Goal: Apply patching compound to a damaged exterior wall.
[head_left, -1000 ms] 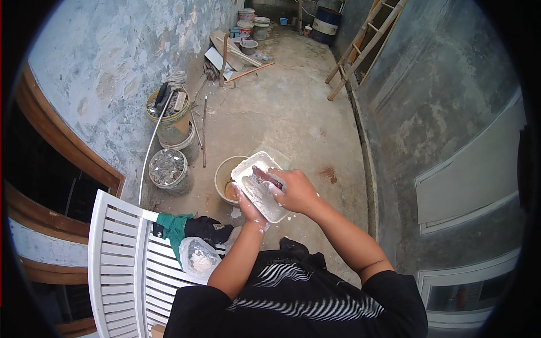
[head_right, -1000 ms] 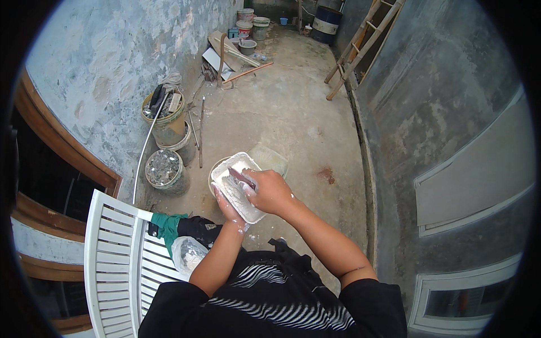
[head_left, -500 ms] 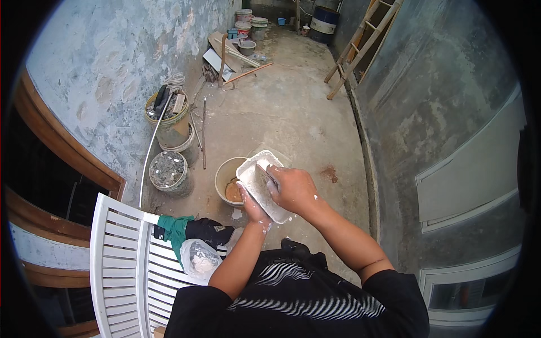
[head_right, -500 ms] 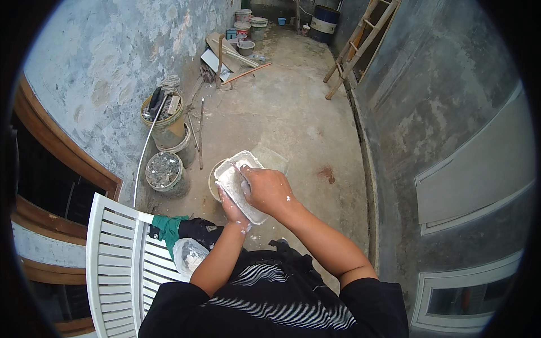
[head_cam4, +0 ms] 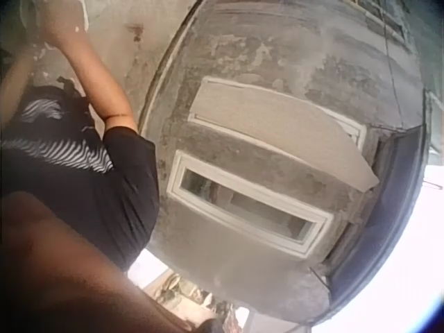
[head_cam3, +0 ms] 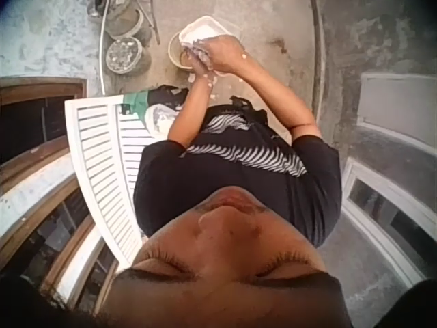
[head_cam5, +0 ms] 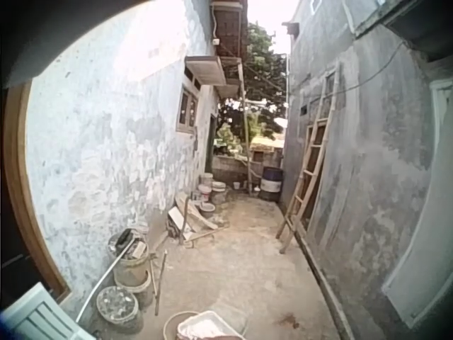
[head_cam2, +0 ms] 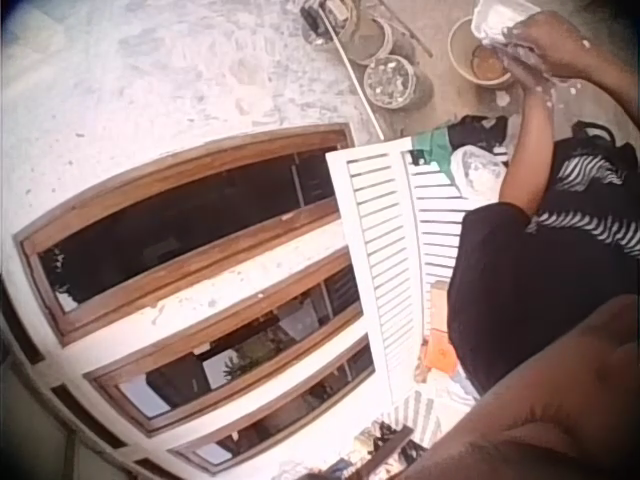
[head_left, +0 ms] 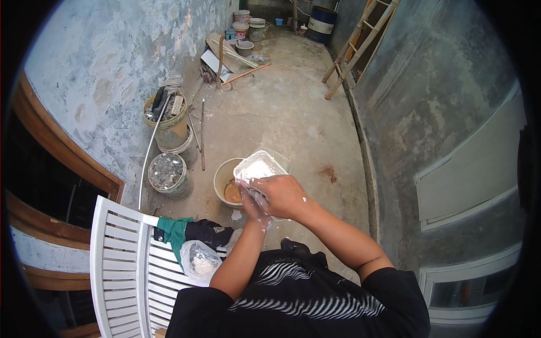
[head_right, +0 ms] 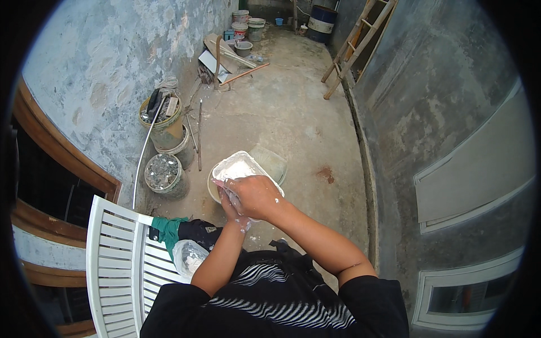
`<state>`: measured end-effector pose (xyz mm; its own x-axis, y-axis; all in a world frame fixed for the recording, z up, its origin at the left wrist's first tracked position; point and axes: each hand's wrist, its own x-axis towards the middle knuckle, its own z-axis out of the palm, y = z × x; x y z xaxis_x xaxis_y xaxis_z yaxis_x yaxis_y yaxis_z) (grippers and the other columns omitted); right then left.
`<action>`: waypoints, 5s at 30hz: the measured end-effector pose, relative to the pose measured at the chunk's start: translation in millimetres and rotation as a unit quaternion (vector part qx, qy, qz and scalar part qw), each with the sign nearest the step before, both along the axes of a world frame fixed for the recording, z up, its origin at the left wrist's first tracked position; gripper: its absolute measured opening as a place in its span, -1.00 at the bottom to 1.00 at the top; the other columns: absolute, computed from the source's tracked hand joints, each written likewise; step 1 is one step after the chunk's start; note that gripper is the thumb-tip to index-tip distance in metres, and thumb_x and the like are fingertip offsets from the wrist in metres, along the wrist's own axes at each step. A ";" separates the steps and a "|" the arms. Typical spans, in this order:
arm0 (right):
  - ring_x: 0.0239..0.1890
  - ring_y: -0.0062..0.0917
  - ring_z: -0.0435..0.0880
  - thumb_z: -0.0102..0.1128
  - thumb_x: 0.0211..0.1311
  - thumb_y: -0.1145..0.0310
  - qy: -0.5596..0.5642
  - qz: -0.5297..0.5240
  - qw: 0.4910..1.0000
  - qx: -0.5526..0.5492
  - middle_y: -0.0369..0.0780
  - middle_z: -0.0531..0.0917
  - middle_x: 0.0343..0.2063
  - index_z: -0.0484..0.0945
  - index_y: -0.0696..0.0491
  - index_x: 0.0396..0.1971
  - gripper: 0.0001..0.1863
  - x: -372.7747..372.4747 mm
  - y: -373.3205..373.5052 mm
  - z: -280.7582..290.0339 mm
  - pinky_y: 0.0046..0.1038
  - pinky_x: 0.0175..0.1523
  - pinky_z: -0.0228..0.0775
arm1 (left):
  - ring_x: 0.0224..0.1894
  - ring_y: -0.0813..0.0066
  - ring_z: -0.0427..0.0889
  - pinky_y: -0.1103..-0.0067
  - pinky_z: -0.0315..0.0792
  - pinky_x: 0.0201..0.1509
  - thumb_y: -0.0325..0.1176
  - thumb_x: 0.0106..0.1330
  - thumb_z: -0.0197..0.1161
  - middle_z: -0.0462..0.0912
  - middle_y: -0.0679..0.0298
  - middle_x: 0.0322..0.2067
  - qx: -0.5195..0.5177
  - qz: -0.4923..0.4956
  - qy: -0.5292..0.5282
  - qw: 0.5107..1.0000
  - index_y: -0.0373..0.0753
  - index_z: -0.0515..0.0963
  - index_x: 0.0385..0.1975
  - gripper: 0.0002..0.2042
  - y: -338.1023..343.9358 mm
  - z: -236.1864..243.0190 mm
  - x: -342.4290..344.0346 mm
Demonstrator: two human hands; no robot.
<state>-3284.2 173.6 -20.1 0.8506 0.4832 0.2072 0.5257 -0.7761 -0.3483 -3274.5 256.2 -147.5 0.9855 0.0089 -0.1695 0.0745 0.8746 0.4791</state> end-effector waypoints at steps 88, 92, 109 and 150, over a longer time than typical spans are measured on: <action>-0.34 -0.13 0.63 0.18 -0.03 0.40 0.039 -0.053 0.998 -0.012 -0.03 0.65 -0.42 0.59 0.01 -0.13 -0.63 6.0 -30.3 12.4 -0.18 -0.20 0.47 | 0.22 0.23 0.35 0.34 0.20 0.33 0.11 0.42 -0.28 0.36 0.17 0.19 -0.093 -0.064 -0.046 0.992 -0.17 0.23 0.26 -0.42 2.7 20.4 -7.8; -0.33 -0.14 0.63 0.20 -0.03 0.39 0.042 -0.022 0.999 -0.022 -0.06 0.66 -0.40 0.61 -0.03 -0.15 -0.65 6.7 -30.0 13.0 -0.20 -0.20 0.47 | 0.18 0.24 0.39 0.35 0.25 0.29 0.10 0.43 -0.27 0.39 0.17 0.15 -0.100 -0.087 -0.037 0.990 -0.18 0.25 0.24 -0.44 7.4 15.7 -5.4; -0.33 -0.09 0.57 0.20 -0.09 0.45 0.097 0.133 0.986 -0.033 -0.04 0.62 -0.42 0.59 0.01 -0.17 -0.64 27.3 -40.3 19.0 -0.16 -0.21 0.38 | 0.11 0.06 0.47 0.18 0.39 0.18 0.16 0.38 -0.27 0.41 0.03 0.12 -0.139 -0.140 -0.043 0.979 -0.22 0.26 0.23 -0.37 27.0 -4.9 8.3; -0.22 0.01 0.60 0.09 0.05 0.43 0.164 -0.232 0.932 0.226 0.11 0.62 -0.37 0.56 0.22 -0.30 -0.77 27.9 -12.2 -54.0 -0.19 -0.11 0.41 | 0.24 0.08 0.33 0.21 0.22 0.31 0.22 0.39 -0.38 0.28 0.13 0.25 -0.142 0.107 -0.041 0.983 -0.21 0.15 0.30 -0.31 21.8 -4.7 15.5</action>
<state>-3256.2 161.4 -74.2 0.9996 -0.0255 -0.0081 -0.0223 -0.6287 -0.7773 -3258.9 278.0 -152.3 0.9767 0.1813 -0.1146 -0.1545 0.9654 0.2100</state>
